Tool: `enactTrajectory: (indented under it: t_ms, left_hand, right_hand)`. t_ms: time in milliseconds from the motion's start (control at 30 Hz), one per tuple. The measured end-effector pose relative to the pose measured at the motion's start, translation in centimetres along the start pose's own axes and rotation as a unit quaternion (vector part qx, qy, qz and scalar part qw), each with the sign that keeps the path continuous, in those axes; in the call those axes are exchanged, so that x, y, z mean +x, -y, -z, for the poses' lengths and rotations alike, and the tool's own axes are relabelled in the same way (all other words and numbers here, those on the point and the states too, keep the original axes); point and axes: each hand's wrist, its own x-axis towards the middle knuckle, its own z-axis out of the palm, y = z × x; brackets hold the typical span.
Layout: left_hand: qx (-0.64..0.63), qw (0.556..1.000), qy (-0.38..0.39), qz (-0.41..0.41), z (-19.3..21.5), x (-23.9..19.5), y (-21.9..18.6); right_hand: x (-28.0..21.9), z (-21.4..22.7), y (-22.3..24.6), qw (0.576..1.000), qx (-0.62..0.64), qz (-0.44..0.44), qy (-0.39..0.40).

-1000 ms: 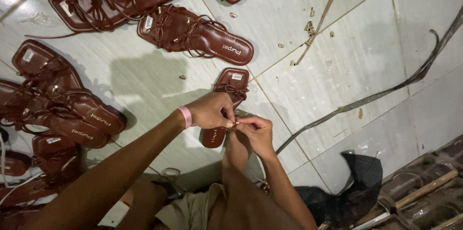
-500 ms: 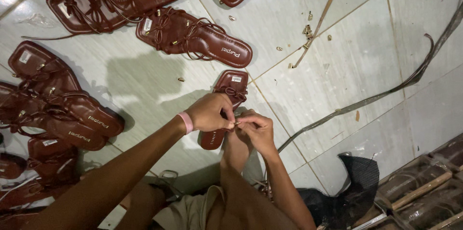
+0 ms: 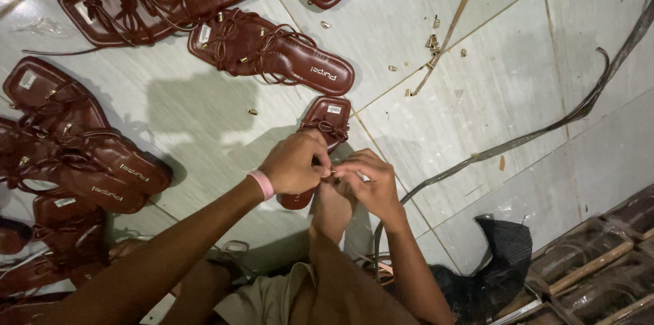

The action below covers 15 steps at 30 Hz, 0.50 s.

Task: The person sits on a tiled floor surrounded by brown sandals and assembles them by hand. They pick up small metal hardware pieces and attach them to the straps of the sandals, securing the components together.

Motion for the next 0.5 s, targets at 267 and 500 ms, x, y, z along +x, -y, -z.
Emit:
enactTrajectory:
  t_ms: [267,500]
  left_hand:
    - [-0.008,0.999,-0.042,-0.02,0.1,0.0,-0.7]
    - [-0.164,0.979,0.053,0.11,1.3,0.3,-0.9]
  right_hand:
    - [-0.5,-0.6,-2.6,0.975,0.131,-0.181,0.018]
    - [-1.1,-2.2,-4.9,0.943,0.236,-0.232,-0.014]
